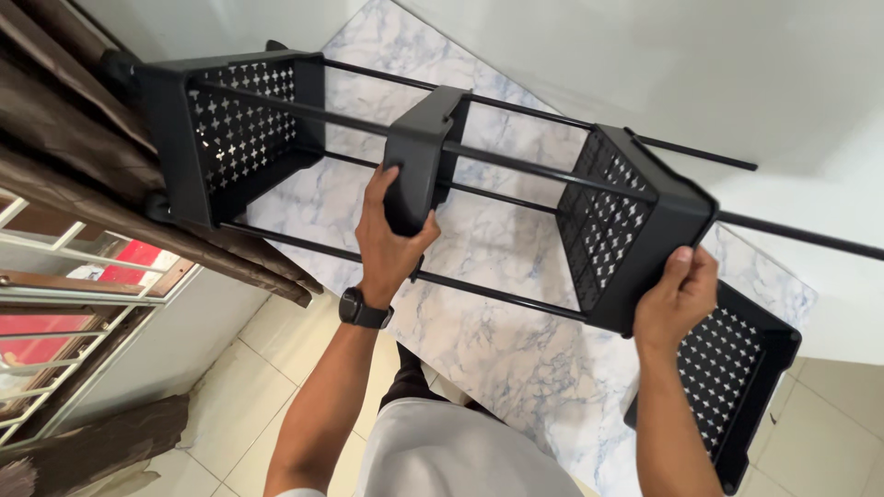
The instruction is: The person disassembles a black plastic rolling cart by removing its trays and metal rods. They lift the cart, flip it, and systematically detach each component, placing the removed parts on the table.
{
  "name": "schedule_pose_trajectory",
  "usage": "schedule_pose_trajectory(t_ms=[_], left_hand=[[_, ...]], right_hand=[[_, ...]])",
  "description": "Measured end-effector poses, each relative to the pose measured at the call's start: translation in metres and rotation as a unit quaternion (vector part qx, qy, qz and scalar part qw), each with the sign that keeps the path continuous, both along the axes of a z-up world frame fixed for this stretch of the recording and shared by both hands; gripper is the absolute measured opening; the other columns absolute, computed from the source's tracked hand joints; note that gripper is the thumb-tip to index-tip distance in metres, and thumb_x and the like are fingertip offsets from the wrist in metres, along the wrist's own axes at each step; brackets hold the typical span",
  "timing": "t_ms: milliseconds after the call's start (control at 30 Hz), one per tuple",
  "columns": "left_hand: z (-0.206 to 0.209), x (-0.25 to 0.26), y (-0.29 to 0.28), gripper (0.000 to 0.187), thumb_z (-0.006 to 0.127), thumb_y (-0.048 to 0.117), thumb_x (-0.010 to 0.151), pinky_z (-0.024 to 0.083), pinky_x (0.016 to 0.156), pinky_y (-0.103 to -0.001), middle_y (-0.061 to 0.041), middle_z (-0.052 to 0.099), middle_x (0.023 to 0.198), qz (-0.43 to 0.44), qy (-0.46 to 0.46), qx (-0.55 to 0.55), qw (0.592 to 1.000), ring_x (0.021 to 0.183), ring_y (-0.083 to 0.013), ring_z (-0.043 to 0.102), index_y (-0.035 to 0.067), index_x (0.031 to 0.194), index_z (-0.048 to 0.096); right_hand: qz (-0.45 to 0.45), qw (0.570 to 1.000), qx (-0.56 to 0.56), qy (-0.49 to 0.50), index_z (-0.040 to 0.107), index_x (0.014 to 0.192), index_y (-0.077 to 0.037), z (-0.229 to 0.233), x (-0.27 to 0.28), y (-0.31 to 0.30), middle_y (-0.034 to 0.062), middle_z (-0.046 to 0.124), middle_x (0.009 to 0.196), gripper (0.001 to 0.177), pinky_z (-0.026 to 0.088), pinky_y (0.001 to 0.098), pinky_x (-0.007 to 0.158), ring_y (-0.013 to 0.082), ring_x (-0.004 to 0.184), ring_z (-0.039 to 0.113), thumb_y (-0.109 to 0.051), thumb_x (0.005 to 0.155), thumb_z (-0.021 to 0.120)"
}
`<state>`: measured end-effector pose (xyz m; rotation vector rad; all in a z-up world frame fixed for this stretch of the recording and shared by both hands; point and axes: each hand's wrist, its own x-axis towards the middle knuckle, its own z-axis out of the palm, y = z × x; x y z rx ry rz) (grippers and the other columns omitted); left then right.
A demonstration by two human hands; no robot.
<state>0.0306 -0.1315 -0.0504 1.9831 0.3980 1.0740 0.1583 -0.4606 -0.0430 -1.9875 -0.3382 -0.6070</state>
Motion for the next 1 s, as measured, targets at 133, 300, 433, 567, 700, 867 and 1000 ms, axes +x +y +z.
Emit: schedule_pose_trajectory(t_ms=[133,300,433,567,700,867,1000], left_hand=[[-0.030,-0.004,0.002,0.079,0.084,0.006,0.078,0.061,0.100,-0.042,-0.023,0.049,0.155,-0.012,-0.034,0.018,0.999,0.127,-0.0393,0.066,0.013,0.145,0.043],[-0.067,-0.005,0.007,0.073,0.083,0.005,0.075,0.062,0.095,-0.042,-0.024,0.051,0.152,0.008,-0.053,0.046,0.997,0.123,-0.0407,0.067,0.013,0.136,0.045],[-0.096,-0.006,0.011,0.070,0.081,0.004,0.074,0.062,0.092,-0.042,-0.027,0.051,0.149,0.011,-0.077,0.056,0.995,0.119,-0.0415,0.068,0.013,0.132,0.043],[-0.124,-0.009,0.011,0.072,0.081,0.004,0.073,0.061,0.093,-0.042,-0.027,0.050,0.147,0.034,-0.082,0.083,0.993,0.120,-0.0423,0.066,0.014,0.132,0.041],[-0.154,-0.015,0.012,0.074,0.083,0.005,0.072,0.058,0.098,-0.044,-0.027,0.049,0.147,0.038,-0.076,0.083,0.993,0.123,-0.0439,0.063,0.014,0.132,0.040],[-0.192,-0.025,0.006,0.084,0.086,0.011,0.078,0.057,0.102,-0.041,-0.027,0.052,0.146,0.027,-0.030,-0.010,0.999,0.126,-0.0360,0.063,0.010,0.145,0.035],[-0.213,-0.035,0.003,0.105,0.091,0.019,0.078,0.050,0.109,-0.042,-0.031,0.052,0.147,0.055,0.079,-0.073,0.993,0.131,-0.0371,0.058,-0.003,0.155,0.023]], right_hand=[[-0.034,0.999,-0.002,-0.004,0.061,0.114,0.006,-0.037,-0.006,-0.002,0.0062,0.062,0.099,0.026,0.047,0.0274,0.080,0.0119,0.087,0.055,-0.019,0.119,0.055],[-0.074,0.997,0.010,0.018,0.060,0.111,0.005,-0.081,-0.012,-0.002,0.0049,0.059,0.092,0.032,0.045,0.0280,0.071,0.0122,0.078,0.053,-0.026,0.117,0.053],[-0.093,0.995,0.017,0.011,0.057,0.107,0.003,-0.115,-0.018,-0.005,0.0041,0.057,0.089,0.036,0.044,0.0285,0.069,0.0123,0.075,0.053,-0.031,0.116,0.052],[-0.104,0.994,0.020,0.008,0.053,0.106,0.001,-0.150,-0.021,-0.012,0.0050,0.055,0.091,0.038,0.044,0.0296,0.071,0.0136,0.077,0.051,-0.035,0.117,0.049],[-0.100,0.995,0.025,-0.006,0.050,0.110,0.002,-0.186,-0.022,-0.014,0.0092,0.053,0.100,0.043,0.044,0.0326,0.081,0.0173,0.088,0.050,-0.040,0.117,0.042],[-0.072,0.995,0.072,-0.006,0.045,0.124,0.007,-0.223,-0.027,-0.003,0.0136,0.052,0.113,0.053,0.043,0.0341,0.086,0.0211,0.097,0.050,-0.044,0.117,0.033],[-0.096,0.995,0.024,-0.006,0.045,0.119,0.009,-0.244,-0.041,0.001,0.0176,0.049,0.113,0.053,0.042,0.0391,0.092,0.0274,0.100,0.049,-0.043,0.119,0.031]])
